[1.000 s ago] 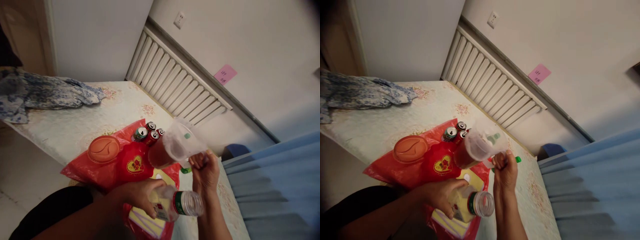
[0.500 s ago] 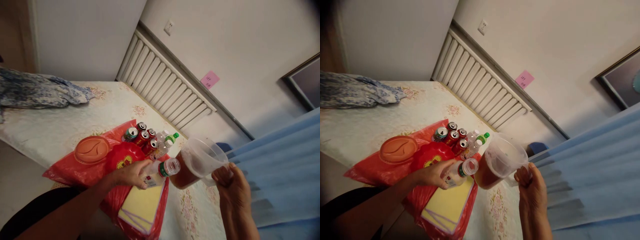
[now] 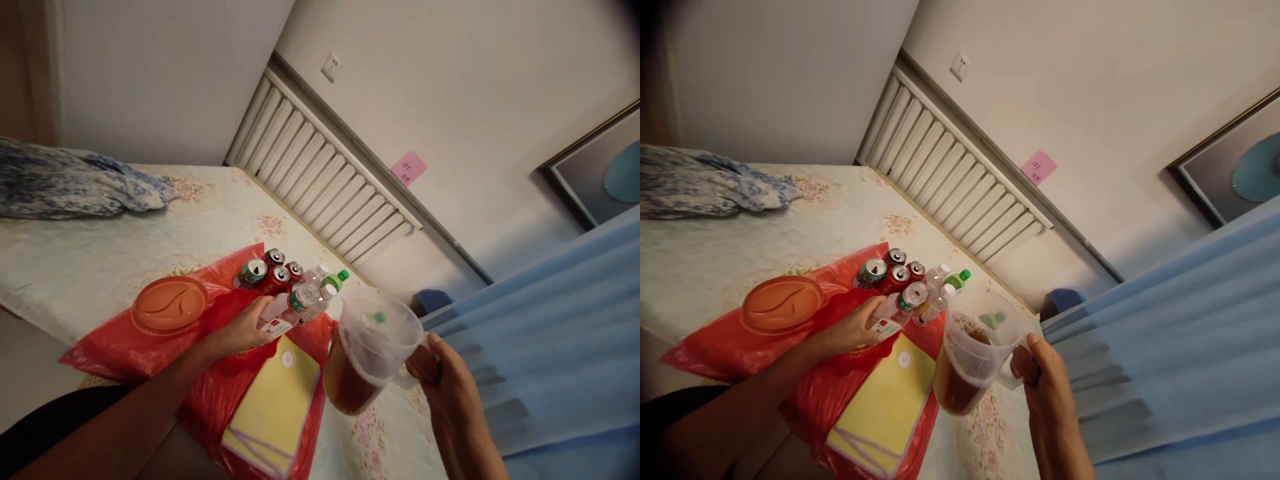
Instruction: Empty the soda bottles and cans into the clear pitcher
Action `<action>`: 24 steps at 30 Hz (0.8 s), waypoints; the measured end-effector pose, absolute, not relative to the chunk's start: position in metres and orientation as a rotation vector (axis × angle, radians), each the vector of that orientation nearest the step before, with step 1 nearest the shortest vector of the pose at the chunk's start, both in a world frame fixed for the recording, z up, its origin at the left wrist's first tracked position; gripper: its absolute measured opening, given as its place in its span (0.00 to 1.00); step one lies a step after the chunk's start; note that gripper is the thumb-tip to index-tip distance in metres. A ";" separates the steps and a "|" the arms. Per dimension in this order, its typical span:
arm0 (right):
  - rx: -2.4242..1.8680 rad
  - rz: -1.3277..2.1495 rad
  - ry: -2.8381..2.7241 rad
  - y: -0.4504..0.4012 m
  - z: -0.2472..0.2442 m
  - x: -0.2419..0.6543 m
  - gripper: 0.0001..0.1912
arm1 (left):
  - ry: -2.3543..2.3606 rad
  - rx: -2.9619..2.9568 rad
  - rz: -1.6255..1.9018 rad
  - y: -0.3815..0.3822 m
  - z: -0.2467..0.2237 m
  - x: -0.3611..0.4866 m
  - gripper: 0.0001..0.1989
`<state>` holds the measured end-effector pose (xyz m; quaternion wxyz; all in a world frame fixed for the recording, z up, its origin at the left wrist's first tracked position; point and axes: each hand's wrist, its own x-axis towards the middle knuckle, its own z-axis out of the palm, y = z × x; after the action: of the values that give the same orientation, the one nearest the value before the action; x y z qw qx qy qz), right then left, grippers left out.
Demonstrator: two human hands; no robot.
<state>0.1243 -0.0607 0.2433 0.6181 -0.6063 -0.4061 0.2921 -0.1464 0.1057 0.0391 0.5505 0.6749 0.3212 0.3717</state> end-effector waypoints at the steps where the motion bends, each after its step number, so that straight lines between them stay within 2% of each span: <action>1: -1.404 0.699 -0.963 -0.059 0.244 0.125 0.28 | 0.737 1.583 0.882 0.106 0.038 -0.146 0.32; 4: -1.439 0.789 -1.055 -0.054 0.246 0.126 0.29 | 0.709 1.560 0.866 0.106 0.037 -0.146 0.31; 24: -1.623 0.810 -1.292 -0.015 0.263 0.128 0.31 | 0.682 1.568 0.886 0.114 0.020 -0.144 0.28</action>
<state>0.1279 -0.0150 0.2629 0.4415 -0.6539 -0.5206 0.3263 -0.1439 0.1138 0.0197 0.5711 0.6683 0.2905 0.3778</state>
